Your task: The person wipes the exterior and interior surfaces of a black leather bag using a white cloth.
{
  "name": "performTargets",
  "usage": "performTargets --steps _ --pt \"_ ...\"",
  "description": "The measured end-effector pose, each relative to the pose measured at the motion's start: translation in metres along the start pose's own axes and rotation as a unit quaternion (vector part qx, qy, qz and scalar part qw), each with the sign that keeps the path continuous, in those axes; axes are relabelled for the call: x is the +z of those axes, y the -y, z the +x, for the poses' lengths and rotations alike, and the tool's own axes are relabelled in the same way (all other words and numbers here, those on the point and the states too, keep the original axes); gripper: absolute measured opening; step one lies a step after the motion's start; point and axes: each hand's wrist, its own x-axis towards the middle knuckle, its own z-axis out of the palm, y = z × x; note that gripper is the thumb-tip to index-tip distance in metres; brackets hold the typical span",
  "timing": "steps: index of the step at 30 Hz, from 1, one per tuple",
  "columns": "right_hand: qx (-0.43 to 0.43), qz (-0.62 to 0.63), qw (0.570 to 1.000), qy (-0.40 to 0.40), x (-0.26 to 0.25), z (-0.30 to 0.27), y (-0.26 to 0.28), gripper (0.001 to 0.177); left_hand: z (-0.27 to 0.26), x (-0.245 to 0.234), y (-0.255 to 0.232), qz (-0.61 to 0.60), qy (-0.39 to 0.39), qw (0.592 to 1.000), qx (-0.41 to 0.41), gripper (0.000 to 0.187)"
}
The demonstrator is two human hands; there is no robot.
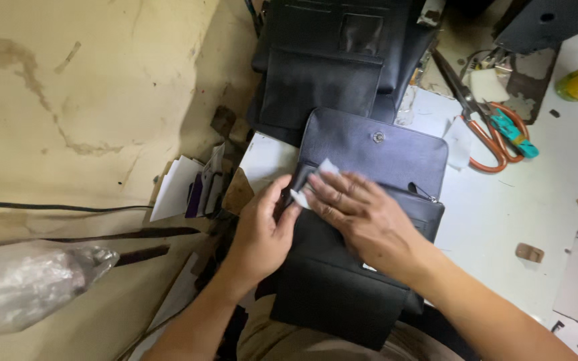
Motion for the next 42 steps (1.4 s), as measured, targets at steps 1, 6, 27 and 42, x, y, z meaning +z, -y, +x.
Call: performTargets --steps 1,6,27,42 --pt "-0.001 0.002 1.0 -0.001 -0.003 -0.02 -0.002 0.064 0.001 0.004 0.001 0.002 0.0 1.0 -0.002 0.039" --pt "0.147 -0.022 0.988 0.045 -0.036 -0.104 0.007 0.052 0.005 0.013 -0.006 0.12 -0.034 0.992 -0.008 0.034" --pt "0.067 0.023 0.994 0.079 -0.028 -0.039 0.007 0.062 0.012 0.016 0.0 0.227 -0.067 0.971 0.025 0.022" --pt "0.218 -0.03 0.973 0.066 -0.055 -0.142 0.019 0.06 0.016 0.014 0.001 0.269 -0.054 0.961 0.039 0.022"
